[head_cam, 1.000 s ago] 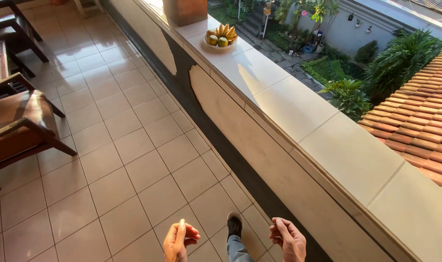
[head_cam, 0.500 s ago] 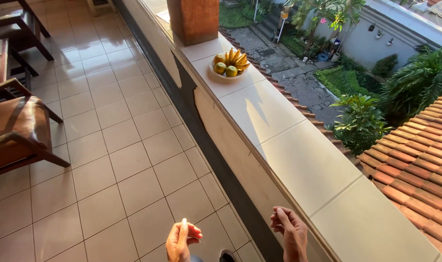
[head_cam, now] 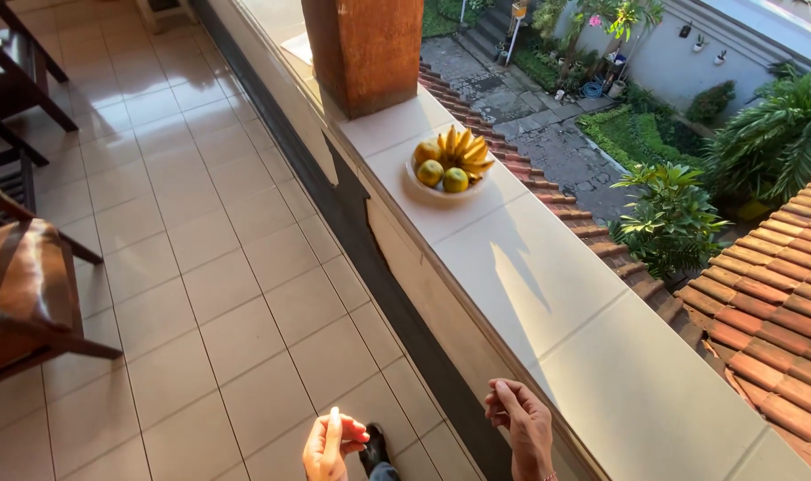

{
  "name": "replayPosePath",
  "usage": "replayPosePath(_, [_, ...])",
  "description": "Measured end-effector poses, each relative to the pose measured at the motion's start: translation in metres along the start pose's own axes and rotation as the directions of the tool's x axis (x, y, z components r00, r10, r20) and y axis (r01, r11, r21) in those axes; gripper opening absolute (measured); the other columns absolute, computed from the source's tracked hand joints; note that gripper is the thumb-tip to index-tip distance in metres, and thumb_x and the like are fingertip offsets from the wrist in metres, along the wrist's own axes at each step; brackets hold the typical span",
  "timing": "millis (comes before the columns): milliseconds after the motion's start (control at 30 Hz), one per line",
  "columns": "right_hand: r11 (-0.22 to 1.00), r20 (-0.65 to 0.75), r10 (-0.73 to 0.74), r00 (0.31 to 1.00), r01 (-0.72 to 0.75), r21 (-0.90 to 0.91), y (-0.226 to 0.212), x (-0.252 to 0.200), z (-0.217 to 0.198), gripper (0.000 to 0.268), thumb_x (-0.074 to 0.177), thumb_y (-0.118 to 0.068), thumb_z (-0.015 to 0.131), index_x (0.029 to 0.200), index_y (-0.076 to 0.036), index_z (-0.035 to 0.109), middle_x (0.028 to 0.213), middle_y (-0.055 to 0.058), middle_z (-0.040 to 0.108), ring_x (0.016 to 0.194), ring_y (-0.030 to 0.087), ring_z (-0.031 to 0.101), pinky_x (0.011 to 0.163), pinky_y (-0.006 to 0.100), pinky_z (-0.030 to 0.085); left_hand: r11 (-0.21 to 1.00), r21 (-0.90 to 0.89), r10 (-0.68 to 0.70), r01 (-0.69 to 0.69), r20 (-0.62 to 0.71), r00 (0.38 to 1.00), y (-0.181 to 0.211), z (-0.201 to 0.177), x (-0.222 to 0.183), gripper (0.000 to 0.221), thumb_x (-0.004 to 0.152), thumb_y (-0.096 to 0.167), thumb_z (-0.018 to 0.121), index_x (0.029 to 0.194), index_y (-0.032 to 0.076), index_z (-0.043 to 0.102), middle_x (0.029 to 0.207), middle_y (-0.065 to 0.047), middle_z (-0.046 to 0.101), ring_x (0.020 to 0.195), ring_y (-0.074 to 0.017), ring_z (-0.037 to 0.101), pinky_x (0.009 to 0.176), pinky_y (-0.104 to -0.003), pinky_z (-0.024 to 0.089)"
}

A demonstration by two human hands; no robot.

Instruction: The person carries a tray with a kettle and cups to a small table and sets it down. They then walk to a ledge, pick up a teapot, and place it on the table. They repeat this with a second teapot. Finally, they pick up a plate of fruit and place it on the table between the teapots.

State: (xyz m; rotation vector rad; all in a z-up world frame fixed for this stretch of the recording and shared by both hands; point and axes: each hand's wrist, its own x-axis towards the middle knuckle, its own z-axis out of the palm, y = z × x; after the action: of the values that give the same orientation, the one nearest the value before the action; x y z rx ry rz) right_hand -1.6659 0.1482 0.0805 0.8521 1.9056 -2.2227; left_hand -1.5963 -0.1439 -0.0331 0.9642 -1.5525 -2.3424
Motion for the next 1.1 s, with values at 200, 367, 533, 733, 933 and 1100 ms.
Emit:
replayPosePath(200, [0.989, -0.013, -0.109, 0.994, 0.11, 0.094, -0.04, 0.042, 0.089, 0.024, 0.097, -0.019, 0.063, 0.103, 0.001, 0.074, 0.081, 0.007, 0.071, 0.067, 0.014, 0.063, 0.062, 0.028, 0.051, 0.997, 0.072, 0.026, -0.028, 0.035, 0.999, 0.101, 0.031, 0.075, 0.033, 0.101, 0.029, 0.056, 0.085, 0.002, 0.065, 0.073, -0.014, 0.071, 0.065, -0.0231, 0.069, 0.062, -0.035, 0.055])
replayPosePath(367, [0.986, -0.021, -0.106, 0.994, 0.108, 0.126, -0.052, 0.064, 0.132, 0.025, 0.098, -0.019, 0.062, 0.103, 0.003, 0.074, 0.08, 0.008, 0.071, 0.067, 0.014, 0.063, 0.06, 0.028, 0.05, 0.996, 0.077, 0.041, -0.052, 0.139, 0.989, 0.131, 0.042, 0.132, 0.033, 0.101, 0.029, 0.055, 0.085, 0.003, 0.065, 0.075, -0.011, 0.07, 0.066, -0.0214, 0.069, 0.062, -0.034, 0.055])
replayPosePath(533, [0.996, -0.089, -0.028, 0.996, 0.035, 0.08, -0.059, 0.097, 0.153, 0.026, 0.099, -0.02, 0.062, 0.103, 0.003, 0.075, 0.079, 0.009, 0.071, 0.066, 0.015, 0.062, 0.06, 0.029, 0.05, 0.991, 0.124, 0.027, -0.043, 0.128, 0.991, 0.135, 0.067, 0.193, 0.031, 0.102, 0.027, 0.055, 0.087, 0.003, 0.066, 0.077, -0.011, 0.072, 0.07, -0.0199, 0.069, 0.066, -0.032, 0.053])
replayPosePath(733, [0.987, -0.16, -0.046, 0.986, 0.069, 0.145, -0.071, 0.168, 0.17, 0.024, 0.098, -0.018, 0.063, 0.104, 0.003, 0.073, 0.081, 0.008, 0.07, 0.068, 0.015, 0.063, 0.061, 0.028, 0.05, 0.987, 0.159, -0.034, 0.001, 0.204, 0.978, 0.168, 0.131, 0.245, 0.032, 0.101, 0.028, 0.056, 0.086, 0.002, 0.067, 0.077, -0.011, 0.073, 0.072, -0.019, 0.07, 0.067, -0.032, 0.054])
replayPosePath(933, [0.982, -0.213, -0.056, 0.975, 0.092, 0.165, -0.11, 0.229, 0.181, 0.024, 0.098, -0.018, 0.063, 0.103, 0.004, 0.073, 0.083, 0.009, 0.071, 0.069, 0.015, 0.063, 0.062, 0.029, 0.05, 0.966, 0.257, -0.084, -0.023, 0.396, 0.915, 0.207, 0.216, 0.296, 0.035, 0.101, 0.03, 0.055, 0.087, 0.002, 0.069, 0.08, -0.008, 0.074, 0.076, -0.0157, 0.07, 0.07, -0.03, 0.054])
replayPosePath(1100, [0.976, -0.215, -0.116, 0.97, 0.152, 0.156, -0.128, 0.268, 0.19, 0.024, 0.098, -0.019, 0.063, 0.102, 0.002, 0.073, 0.084, 0.008, 0.07, 0.071, 0.015, 0.064, 0.064, 0.029, 0.051, 0.949, 0.302, -0.08, -0.093, 0.513, 0.854, 0.218, 0.268, 0.339, 0.036, 0.103, 0.029, 0.051, 0.102, 0.0, 0.072, 0.088, -0.007, 0.074, 0.081, -0.0145, 0.069, 0.075, -0.029, 0.056])
